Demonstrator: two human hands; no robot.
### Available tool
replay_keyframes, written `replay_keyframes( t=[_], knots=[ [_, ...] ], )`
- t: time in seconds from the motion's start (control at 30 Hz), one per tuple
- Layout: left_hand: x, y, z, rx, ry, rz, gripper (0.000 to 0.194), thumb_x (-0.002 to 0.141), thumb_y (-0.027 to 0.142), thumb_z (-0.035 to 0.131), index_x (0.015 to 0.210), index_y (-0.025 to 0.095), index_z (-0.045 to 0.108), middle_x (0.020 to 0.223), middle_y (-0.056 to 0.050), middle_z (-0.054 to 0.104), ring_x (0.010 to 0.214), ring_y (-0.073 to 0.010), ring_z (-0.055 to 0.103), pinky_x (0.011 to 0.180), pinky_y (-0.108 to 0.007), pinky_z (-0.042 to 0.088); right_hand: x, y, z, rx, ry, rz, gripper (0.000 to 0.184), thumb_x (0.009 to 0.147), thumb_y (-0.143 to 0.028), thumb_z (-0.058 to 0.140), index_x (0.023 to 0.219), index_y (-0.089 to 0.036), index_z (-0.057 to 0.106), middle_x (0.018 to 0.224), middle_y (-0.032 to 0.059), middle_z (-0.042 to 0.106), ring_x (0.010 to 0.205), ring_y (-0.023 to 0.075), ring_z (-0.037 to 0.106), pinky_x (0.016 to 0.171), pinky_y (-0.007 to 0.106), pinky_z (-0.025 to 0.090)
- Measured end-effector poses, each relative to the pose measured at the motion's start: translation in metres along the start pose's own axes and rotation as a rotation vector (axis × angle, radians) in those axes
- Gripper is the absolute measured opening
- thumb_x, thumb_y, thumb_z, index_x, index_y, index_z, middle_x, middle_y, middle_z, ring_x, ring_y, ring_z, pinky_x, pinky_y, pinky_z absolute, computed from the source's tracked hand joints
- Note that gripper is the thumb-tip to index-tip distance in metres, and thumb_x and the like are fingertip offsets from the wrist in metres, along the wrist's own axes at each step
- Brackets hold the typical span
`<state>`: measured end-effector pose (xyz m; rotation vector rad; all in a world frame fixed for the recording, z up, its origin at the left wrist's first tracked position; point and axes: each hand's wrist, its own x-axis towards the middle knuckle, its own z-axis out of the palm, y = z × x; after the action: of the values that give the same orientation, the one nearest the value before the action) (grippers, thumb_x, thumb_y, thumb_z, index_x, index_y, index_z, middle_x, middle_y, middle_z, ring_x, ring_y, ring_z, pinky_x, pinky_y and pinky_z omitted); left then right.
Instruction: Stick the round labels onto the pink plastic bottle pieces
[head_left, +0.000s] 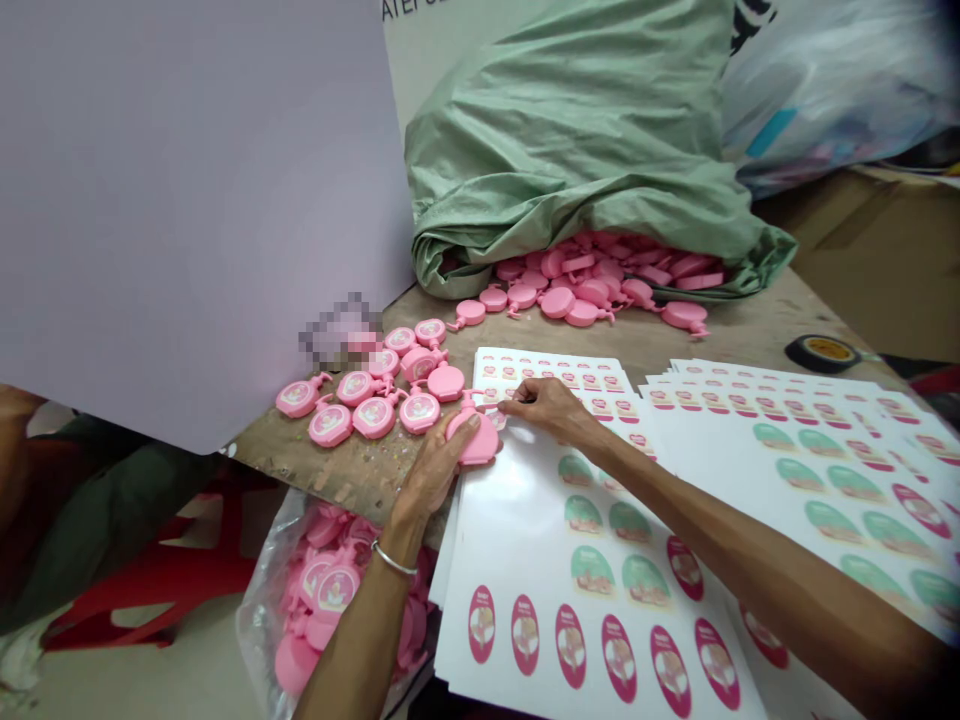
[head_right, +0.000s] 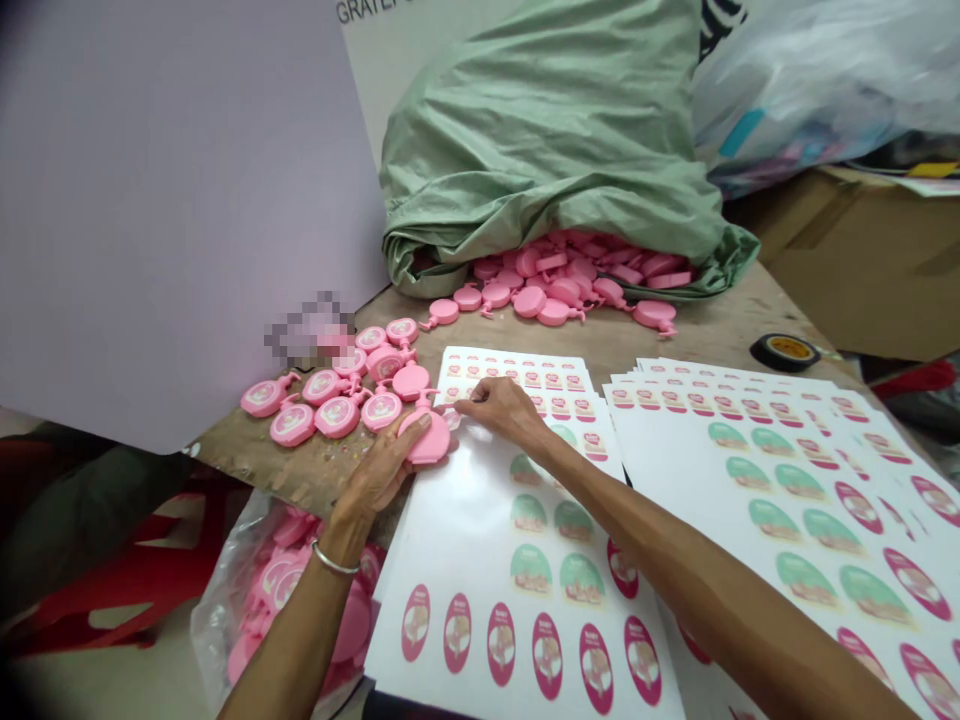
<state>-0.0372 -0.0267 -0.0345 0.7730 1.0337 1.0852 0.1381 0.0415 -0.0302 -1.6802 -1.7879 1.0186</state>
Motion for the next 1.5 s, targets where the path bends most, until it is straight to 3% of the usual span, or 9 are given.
replay_keyframes(
  t=[0.27,0.4,0.47,0.57,0.67,0.8,1.13,1.3,1.5],
  knots=[
    [0.003,-0.007,-0.001,-0.017,0.029,0.032,0.047,0.075,0.040,0.072,0.114,0.017,0.059,0.101,-0.008,0.067,0.073,-0.0181,0.070,0.061,-0.028,0.059,-0.004,0.013,-0.024,0.336,-0.038,-0.089,0.047,0.074,-0.065,0.060,0.065,-0.019,0.053,0.059,-0.0032,0.051,0.053,0.0089,0.040,0.052,0.025,0.033],
    [-0.005,-0.001,0.004,-0.028,0.171,0.193,0.044,0.073,0.042,0.074,0.105,0.017,0.060,0.094,-0.005,0.065,0.069,-0.0160,0.069,0.060,-0.026,0.059,-0.025,0.006,-0.036,0.423,0.059,-0.148,0.040,0.075,-0.058,0.065,0.081,-0.019,0.067,0.073,-0.0005,0.061,0.066,0.0124,0.052,0.062,0.027,0.041],
    [-0.014,0.008,0.010,-0.041,0.173,0.215,0.043,0.074,0.043,0.073,0.106,0.018,0.061,0.095,-0.006,0.066,0.068,-0.0163,0.069,0.057,-0.025,0.058,-0.041,-0.003,-0.038,0.381,0.105,-0.213,0.036,0.077,-0.054,0.067,0.086,-0.020,0.072,0.081,0.0020,0.068,0.075,0.0165,0.058,0.068,0.030,0.044],
    [-0.027,0.018,0.024,-0.111,0.070,0.092,0.045,0.079,0.050,0.066,0.109,0.016,0.062,0.096,-0.009,0.068,0.068,-0.0188,0.068,0.050,-0.026,0.057,-0.064,-0.019,-0.038,0.307,0.184,-0.331,0.027,0.079,-0.047,0.067,0.086,-0.022,0.075,0.088,0.0039,0.073,0.083,0.0211,0.063,0.073,0.034,0.048],
    [-0.035,0.020,0.037,-0.199,-0.004,-0.089,0.058,0.086,0.062,0.048,0.110,0.011,0.064,0.093,-0.014,0.070,0.066,-0.0208,0.068,0.047,-0.028,0.057,-0.082,-0.028,-0.036,0.248,0.241,-0.431,0.019,0.080,-0.040,0.068,0.087,-0.023,0.075,0.089,0.0039,0.074,0.082,0.0214,0.064,0.075,0.036,0.050],
    [-0.040,0.014,0.046,-0.262,-0.033,-0.180,0.061,0.093,0.058,0.033,0.109,0.008,0.065,0.090,-0.016,0.072,0.063,-0.0206,0.068,0.045,-0.028,0.056,-0.099,-0.029,-0.035,0.144,0.256,-0.509,0.018,0.083,-0.037,0.067,0.091,-0.023,0.075,0.081,0.0035,0.072,0.071,0.0175,0.059,0.069,0.035,0.049],
    [-0.046,0.004,0.048,-0.277,-0.061,-0.179,0.059,0.095,0.055,0.034,0.119,0.008,0.060,0.076,-0.013,0.071,0.060,-0.0210,0.068,0.043,-0.027,0.055,-0.108,-0.021,-0.029,0.185,0.221,-0.436,0.014,0.081,-0.034,0.069,0.090,-0.025,0.075,0.088,0.0011,0.074,0.080,0.0175,0.064,0.071,0.033,0.051],
    [-0.045,0.003,0.047,-0.259,-0.060,-0.163,0.059,0.094,0.055,0.034,0.120,0.008,0.059,0.080,-0.014,0.071,0.064,-0.0223,0.069,0.044,-0.027,0.055,-0.108,-0.020,-0.030,0.195,0.188,-0.411,0.013,0.080,-0.033,0.070,0.089,-0.025,0.076,0.089,0.0009,0.075,0.082,0.0175,0.067,0.073,0.032,0.053],
    [-0.045,0.003,0.049,-0.219,-0.009,-0.149,0.057,0.095,0.054,0.034,0.127,0.012,0.054,0.087,-0.015,0.071,0.065,-0.0209,0.069,0.044,-0.025,0.054,-0.107,-0.020,-0.030,0.179,0.181,-0.379,0.016,0.080,-0.033,0.070,0.091,-0.023,0.076,0.089,0.0022,0.075,0.078,0.0180,0.066,0.064,0.031,0.051]
  ],
)
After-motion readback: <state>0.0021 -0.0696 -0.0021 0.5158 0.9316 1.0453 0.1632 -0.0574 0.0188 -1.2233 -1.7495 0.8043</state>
